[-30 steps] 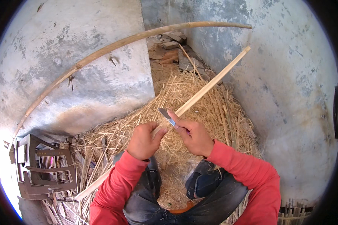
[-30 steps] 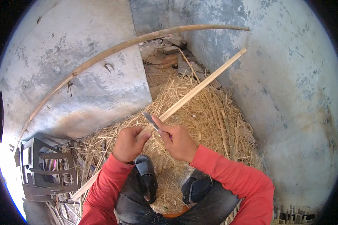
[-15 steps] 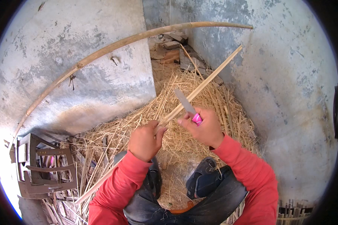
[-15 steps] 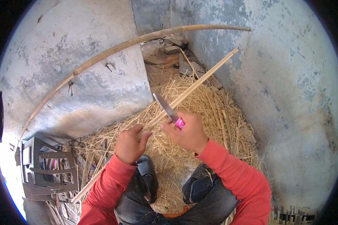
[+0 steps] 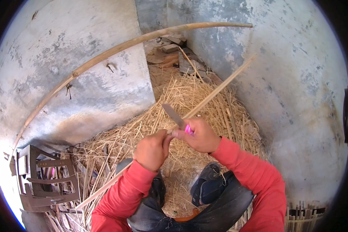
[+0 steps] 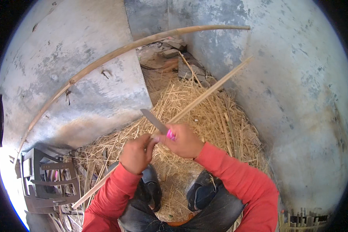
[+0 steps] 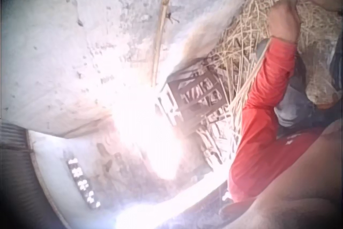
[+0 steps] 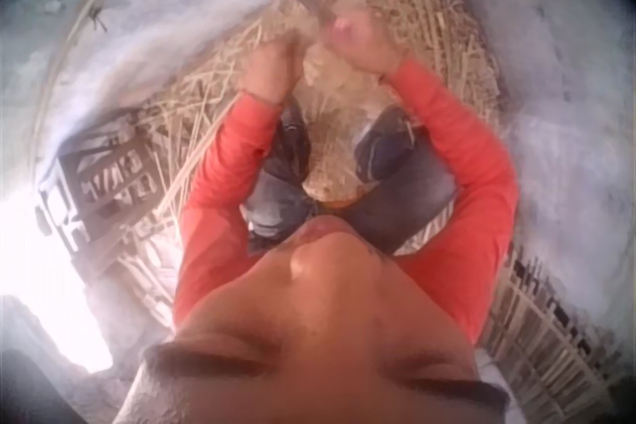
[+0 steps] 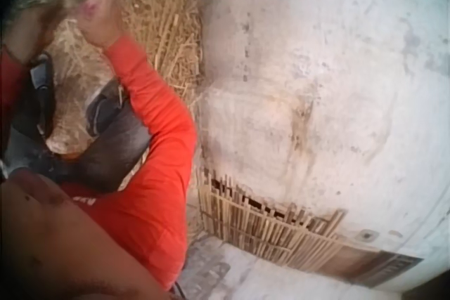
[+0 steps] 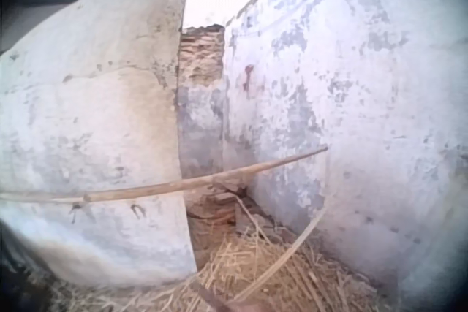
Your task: The person scrapes a long bamboo strip with a knife while sitting on the floor, removing shavings from the surface and edges.
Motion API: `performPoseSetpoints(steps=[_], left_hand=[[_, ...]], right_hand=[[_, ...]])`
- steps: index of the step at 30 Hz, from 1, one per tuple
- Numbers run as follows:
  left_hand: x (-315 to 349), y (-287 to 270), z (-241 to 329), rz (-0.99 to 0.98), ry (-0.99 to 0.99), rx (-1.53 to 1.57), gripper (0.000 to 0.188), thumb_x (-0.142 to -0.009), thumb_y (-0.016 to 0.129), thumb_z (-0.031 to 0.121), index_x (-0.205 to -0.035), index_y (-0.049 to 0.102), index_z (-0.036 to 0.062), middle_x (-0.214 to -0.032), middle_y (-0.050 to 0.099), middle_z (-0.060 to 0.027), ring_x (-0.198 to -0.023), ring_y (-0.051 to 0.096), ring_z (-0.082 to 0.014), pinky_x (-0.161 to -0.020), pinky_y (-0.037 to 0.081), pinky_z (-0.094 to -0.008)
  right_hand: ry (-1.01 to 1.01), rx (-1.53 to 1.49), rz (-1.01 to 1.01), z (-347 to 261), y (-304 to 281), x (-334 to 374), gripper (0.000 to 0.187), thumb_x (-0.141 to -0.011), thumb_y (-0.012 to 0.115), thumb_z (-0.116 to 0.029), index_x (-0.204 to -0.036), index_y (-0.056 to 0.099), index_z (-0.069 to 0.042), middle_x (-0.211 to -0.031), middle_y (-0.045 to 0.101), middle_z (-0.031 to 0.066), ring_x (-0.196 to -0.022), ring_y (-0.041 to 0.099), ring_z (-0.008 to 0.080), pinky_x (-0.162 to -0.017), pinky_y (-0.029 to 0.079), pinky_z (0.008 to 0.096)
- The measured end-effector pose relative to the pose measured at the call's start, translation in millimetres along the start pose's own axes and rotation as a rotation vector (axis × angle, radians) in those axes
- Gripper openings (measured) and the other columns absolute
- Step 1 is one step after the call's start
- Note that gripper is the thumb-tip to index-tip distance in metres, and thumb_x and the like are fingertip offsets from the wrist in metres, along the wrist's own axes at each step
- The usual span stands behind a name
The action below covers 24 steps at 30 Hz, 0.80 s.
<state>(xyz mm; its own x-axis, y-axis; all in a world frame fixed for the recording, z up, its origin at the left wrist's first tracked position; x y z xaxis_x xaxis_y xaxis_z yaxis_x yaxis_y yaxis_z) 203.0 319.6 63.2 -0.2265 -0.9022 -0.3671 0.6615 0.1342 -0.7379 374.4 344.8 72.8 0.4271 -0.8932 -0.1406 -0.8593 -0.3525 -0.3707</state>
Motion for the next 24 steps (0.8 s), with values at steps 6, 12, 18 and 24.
performPoseSetpoints(steps=[6, 12, 18, 24], left_hand=[[-5, -16, -22, 0.080, -0.089, -0.102, 0.015, -0.095, 0.075, 0.016, -0.100, 0.073, 0.0017, -0.077, 0.070, -0.0226, -0.071, 0.070, -0.0428, -0.062, 0.054, -0.0478], [3, -29, -16, 0.126, 0.036, -0.040, 0.020, -0.091, 0.078, 0.012, -0.109, 0.078, 0.0037, -0.087, 0.076, -0.0192, -0.075, 0.074, -0.0378, -0.067, 0.057, -0.0409], [10, -34, 3, 0.133, 0.144, -0.160, 0.017, -0.088, 0.080, 0.007, -0.105, 0.079, 0.0050, -0.072, 0.067, -0.0148, -0.062, 0.067, -0.0343, -0.056, 0.051, -0.0425], [11, -26, 13, 0.188, 0.156, -0.122, 0.016, -0.089, 0.081, 0.010, -0.104, 0.078, 0.0052, -0.069, 0.063, -0.0147, -0.056, 0.063, -0.0339, -0.052, 0.048, -0.0434]], right_hand=[[-0.057, 0.060, 0.137, 1, -31, 0, 0.033, -0.103, 0.070, -0.030, -0.120, 0.071, -0.002, -0.086, 0.065, 0.0026, -0.077, 0.059, 0.0120, -0.071, 0.049, 0.0323], [0.001, 0.160, 0.615, 29, -118, 4, 0.042, -0.109, 0.058, -0.017, -0.151, 0.059, -0.012, -0.086, 0.064, 0.0034, -0.072, 0.057, 0.0121, -0.067, 0.051, 0.0311], [-0.131, 0.406, 0.938, 29, -158, 18, 0.038, -0.106, 0.061, -0.012, -0.144, 0.066, -0.014, -0.090, 0.072, 0.0107, -0.070, 0.056, 0.0153, -0.070, 0.051, 0.0312], [-0.167, 0.360, 0.592, 36, -74, 8, 0.016, -0.101, 0.066, -0.011, -0.111, 0.073, 0.000, -0.076, 0.065, 0.0230, -0.060, 0.064, 0.0230, -0.058, 0.049, 0.0374]])
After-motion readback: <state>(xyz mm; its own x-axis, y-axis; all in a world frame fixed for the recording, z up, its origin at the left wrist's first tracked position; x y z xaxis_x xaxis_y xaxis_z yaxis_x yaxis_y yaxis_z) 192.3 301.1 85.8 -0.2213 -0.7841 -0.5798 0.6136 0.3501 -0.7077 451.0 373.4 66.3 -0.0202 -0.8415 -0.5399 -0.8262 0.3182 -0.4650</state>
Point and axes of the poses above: each hand's wrist, its own x-axis away from the middle knuckle, its own y-axis out of the palm, z = x × y, the point moved 5 cm from there along -x, towards the middle knuckle
